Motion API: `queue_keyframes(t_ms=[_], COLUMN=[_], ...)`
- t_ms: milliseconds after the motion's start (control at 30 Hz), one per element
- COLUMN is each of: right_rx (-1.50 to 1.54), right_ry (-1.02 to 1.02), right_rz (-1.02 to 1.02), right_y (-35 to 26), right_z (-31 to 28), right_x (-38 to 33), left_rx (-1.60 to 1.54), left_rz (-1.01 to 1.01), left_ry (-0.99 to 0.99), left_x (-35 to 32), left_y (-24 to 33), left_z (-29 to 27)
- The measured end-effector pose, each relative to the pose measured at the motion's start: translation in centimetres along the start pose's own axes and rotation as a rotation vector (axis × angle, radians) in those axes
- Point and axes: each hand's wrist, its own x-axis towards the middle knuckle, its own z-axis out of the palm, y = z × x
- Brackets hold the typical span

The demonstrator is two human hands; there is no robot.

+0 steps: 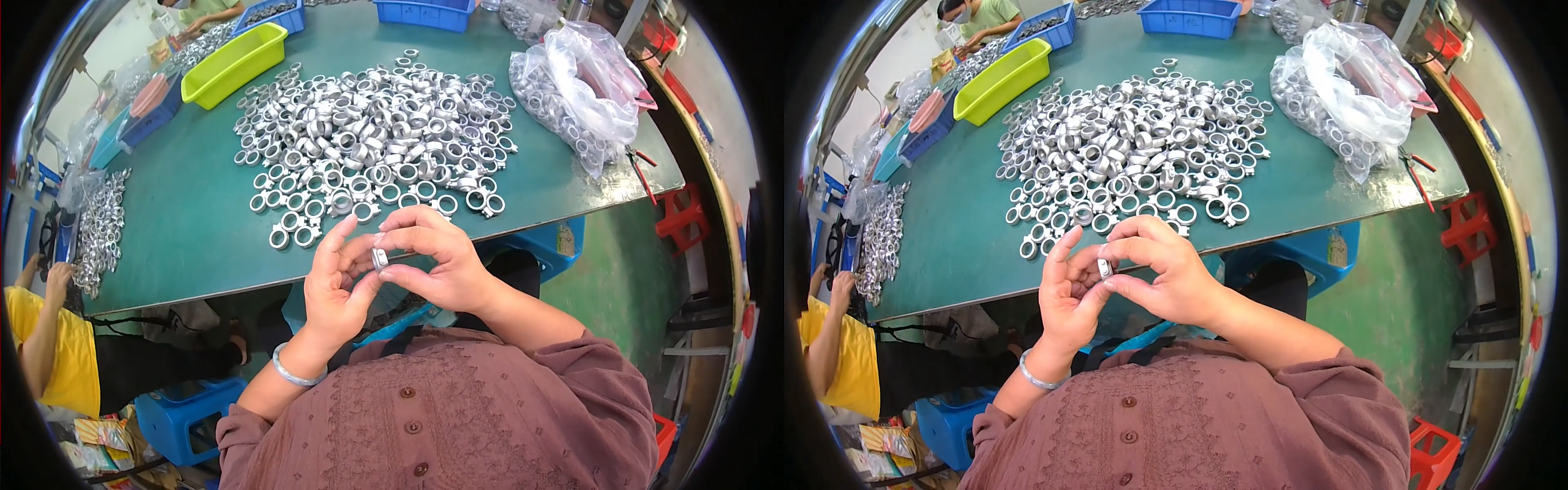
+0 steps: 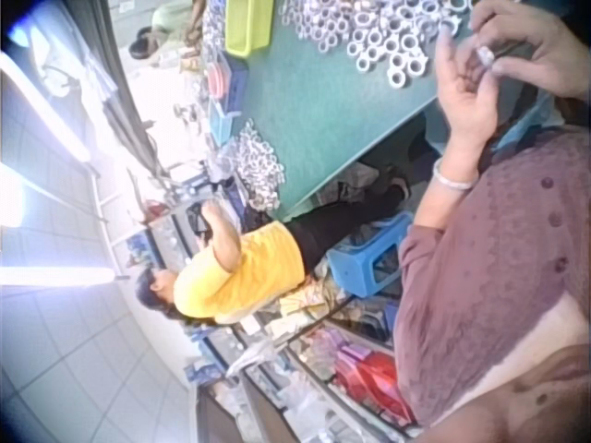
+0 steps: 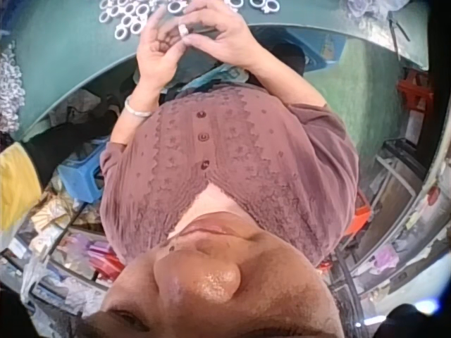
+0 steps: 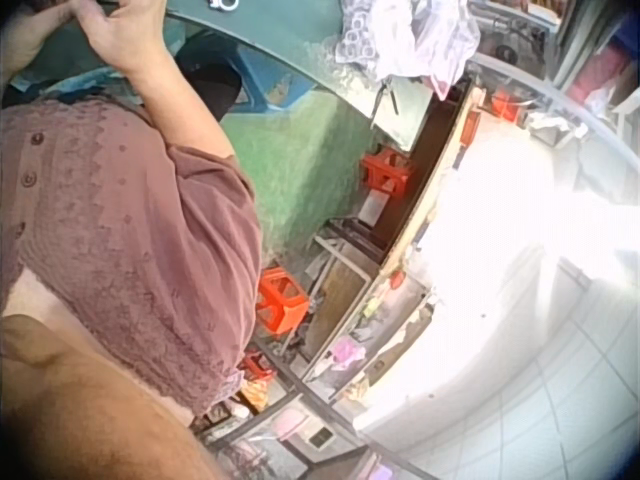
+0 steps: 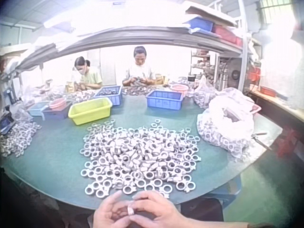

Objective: The person picks up and pours silver rings from trays and bins into a plastic bag, then picks up individual rings to place them into a small blue tray at a workstation.

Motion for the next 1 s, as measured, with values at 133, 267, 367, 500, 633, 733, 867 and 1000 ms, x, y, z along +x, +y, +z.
queue_keyframes(t_ms=[133,267,367,500,633,733,867,1000], right_rx=[0.007,-0.039,-0.047,0.072,0.171,0.240,0.244,0.261], right_ry=[0.012,0.031,0.037,0.002,-0.043,-0.063,-0.059,-0.064], right_rz=[0.007,-0.034,-0.017,0.171,0.228,0.254,0.244,0.230], right_y=[0.0,0.0,-0.1,-0.6,0.0,0.1,0.0,0.5], right_z=[0.1,0.3,0.3,-0.1,-0.6,-0.7,-0.7,-0.6], right_x=[0.0,0.1,0.1,0.0,-0.1,0.0,0.0,-0.1], left_rx=[-0.070,-0.096,-0.146,-0.036,0.049,0.092,0.119,0.157], left_rz=[-0.012,-0.025,-0.035,0.016,0.051,0.054,0.090,0.114], left_ry=[-0.017,-0.033,-0.016,-0.009,-0.004,0.002,-0.005,-0.015], left_x=[0.1,0.1,0.1,0.1,0.0,0.0,0.0,0.0], left_y=[0.0,-0.2,-0.3,-0.1,0.3,0.4,0.6,0.7], left_z=[0.0,-0.1,-0.1,-0.1,-0.2,-0.2,-0.3,-0.3])
